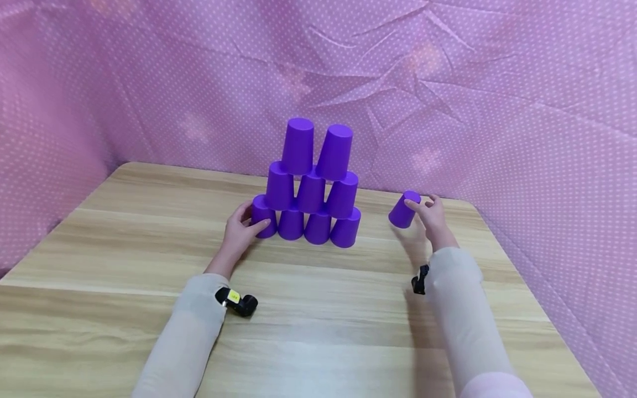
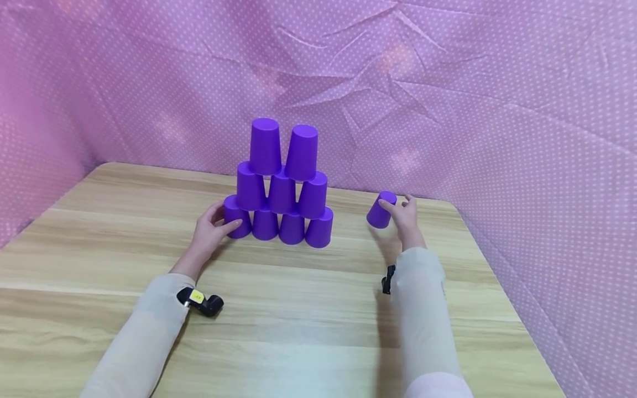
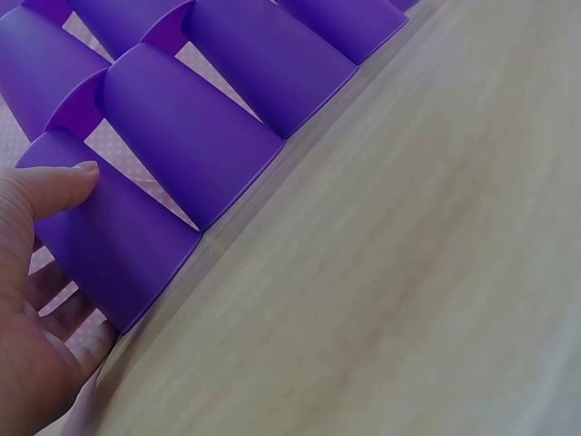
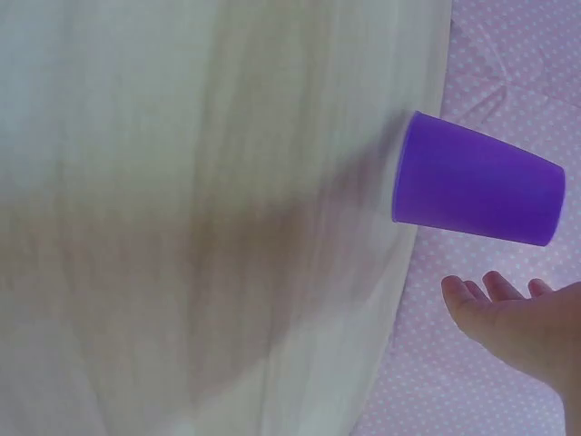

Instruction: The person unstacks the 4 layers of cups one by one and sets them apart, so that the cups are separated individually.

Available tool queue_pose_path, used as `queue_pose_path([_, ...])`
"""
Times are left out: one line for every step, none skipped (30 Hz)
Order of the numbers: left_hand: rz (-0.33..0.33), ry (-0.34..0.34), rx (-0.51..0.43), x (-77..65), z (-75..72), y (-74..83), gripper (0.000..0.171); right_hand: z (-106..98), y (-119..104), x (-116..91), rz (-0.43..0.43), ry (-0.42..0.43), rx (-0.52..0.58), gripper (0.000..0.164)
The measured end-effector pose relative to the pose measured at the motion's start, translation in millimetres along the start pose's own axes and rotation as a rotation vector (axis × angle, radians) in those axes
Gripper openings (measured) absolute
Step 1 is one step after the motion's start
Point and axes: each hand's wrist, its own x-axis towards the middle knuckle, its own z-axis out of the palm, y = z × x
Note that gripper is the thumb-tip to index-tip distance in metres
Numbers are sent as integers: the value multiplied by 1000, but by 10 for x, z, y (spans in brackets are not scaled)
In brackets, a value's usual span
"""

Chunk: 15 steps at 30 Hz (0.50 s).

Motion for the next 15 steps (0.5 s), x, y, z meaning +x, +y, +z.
queue_pose_path([2,-3,-1,3,-3,5,61,-2,-18,-6,2,-1,-4,86])
queue_pose_path([-1,-3,-2,4,-5,10,62,-2,-39,-16,-1,-3,-4,86])
queue_pose_path([-3,-2,-3,5,-7,13,62,-1,-60,-22,0,-6,-7,86])
queue_pose_path([-4,-2,-2,5,-9,16,62,-1,-80,-22,-3,-8,-6,86])
queue_pose_path([-5,-3,-2,5,-10,18,62,0,-102,-24,-7,-12,-5,87])
queue_pose_path([-4,-5,-2,3,-11,20,62,1,-127,-22,-12,-16,-3,87])
queue_pose_path([-2,-5,-2,2,-11,20,62,2,-156,-25,-18,-18,-2,86])
queue_pose_path([-5,-5,-1,1,-10,20,61,2,-186,-28,-25,-22,-1,86])
queue_pose_path([-4,-7,0,0,-10,18,61,0,-215,-27,-30,-22,-10,86])
queue_pose_path([-3,-8,1,-1,-10,16,61,-1,-250,-32,-39,-23,-14,86])
queue_pose_path([-3,-7,1,0,-10,13,60,-3,-285,-37,-46,-23,-21,86])
queue_pose_path([-2,-6,4,0,-9,11,60,-4,-324,-45,-54,-23,-27,86])
queue_pose_path([-2,-4,6,1,-7,8,60,-5,-365,-54,-64,-22,-36,86])
queue_pose_path([-2,-3,7,2,-4,7,60,-9,-402,-56,-74,-23,-45,87])
queue_pose_path([0,-2,5,3,-1,6,60,-11,-441,-64,-88,-25,-50,87])
